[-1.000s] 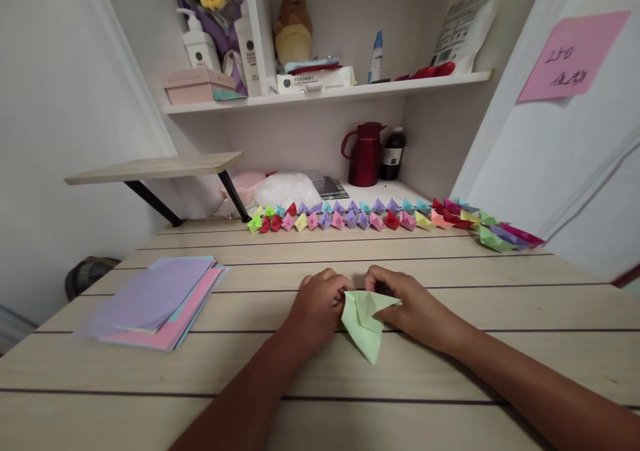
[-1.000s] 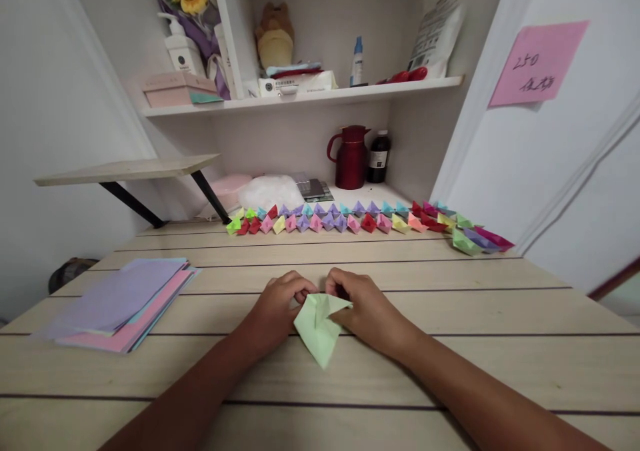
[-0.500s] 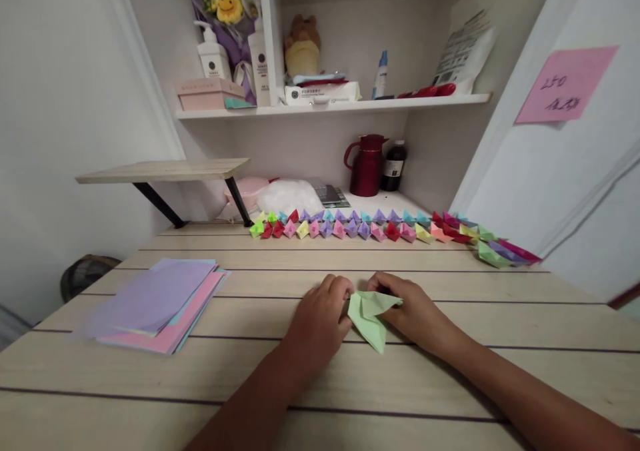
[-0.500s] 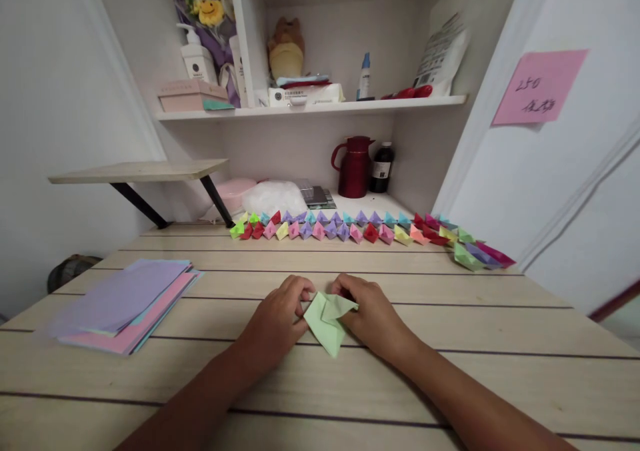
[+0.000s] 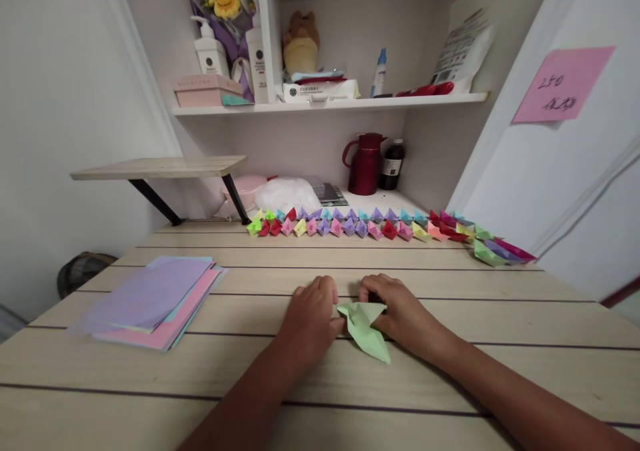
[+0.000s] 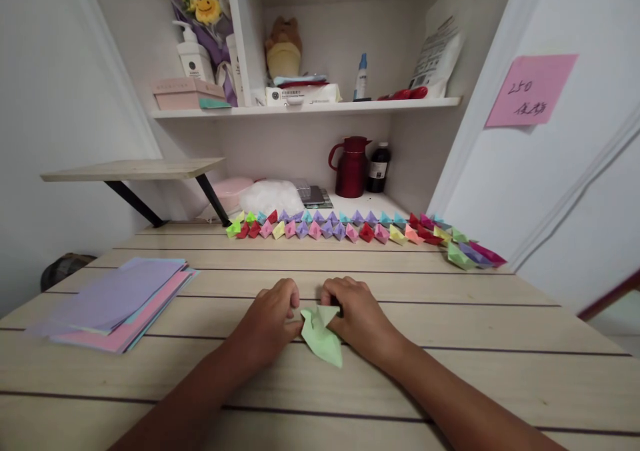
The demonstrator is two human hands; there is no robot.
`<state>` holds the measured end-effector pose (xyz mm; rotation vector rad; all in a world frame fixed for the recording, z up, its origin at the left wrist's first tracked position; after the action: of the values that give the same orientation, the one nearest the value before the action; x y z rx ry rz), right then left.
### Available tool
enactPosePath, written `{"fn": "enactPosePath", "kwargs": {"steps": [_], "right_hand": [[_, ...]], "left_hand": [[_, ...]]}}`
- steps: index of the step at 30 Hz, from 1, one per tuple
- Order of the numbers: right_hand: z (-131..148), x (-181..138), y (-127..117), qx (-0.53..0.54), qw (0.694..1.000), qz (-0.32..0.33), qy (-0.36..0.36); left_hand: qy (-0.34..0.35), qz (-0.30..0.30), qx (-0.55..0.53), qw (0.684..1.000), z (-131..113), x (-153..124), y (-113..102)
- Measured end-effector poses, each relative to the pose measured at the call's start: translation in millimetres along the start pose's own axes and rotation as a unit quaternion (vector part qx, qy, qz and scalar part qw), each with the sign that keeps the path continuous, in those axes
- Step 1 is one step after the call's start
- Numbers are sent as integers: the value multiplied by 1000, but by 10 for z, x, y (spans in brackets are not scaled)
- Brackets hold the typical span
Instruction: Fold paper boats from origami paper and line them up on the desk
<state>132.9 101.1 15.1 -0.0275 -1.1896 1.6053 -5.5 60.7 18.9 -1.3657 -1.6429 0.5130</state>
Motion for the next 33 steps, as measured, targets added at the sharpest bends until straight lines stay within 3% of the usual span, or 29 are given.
{"fn": "enactPosePath", "kwargs": {"steps": [4,12,19,24,33], "right_hand": [[29,-5,9,-26,999,14,-15],[45,-2,2,-31,999,14,-37],[7,-3,27,-16,999,23,-35],[-7,16,60,-7,999,23,-32],[6,12,-22,122,991,53,15]], "left_hand": [[15,13,1,1000,-5,-32,-21],[-49,-61,-52,996,212,20,-93],[11,7,-34,999,4,-12,34],[-6,9,-53,999,4,-14,86],[-24,0,-101,995,114,-27,64]]}}
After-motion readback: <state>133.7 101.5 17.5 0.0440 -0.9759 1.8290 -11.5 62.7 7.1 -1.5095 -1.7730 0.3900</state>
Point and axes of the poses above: each hand's wrist, its own x-axis towards the middle knuckle, its own y-axis out of the palm, z = x × y, the point moved 6 cm from there along x, towards the middle knuckle, and after that the axes turned 14 degrees about -z, right-handed, at the moved point
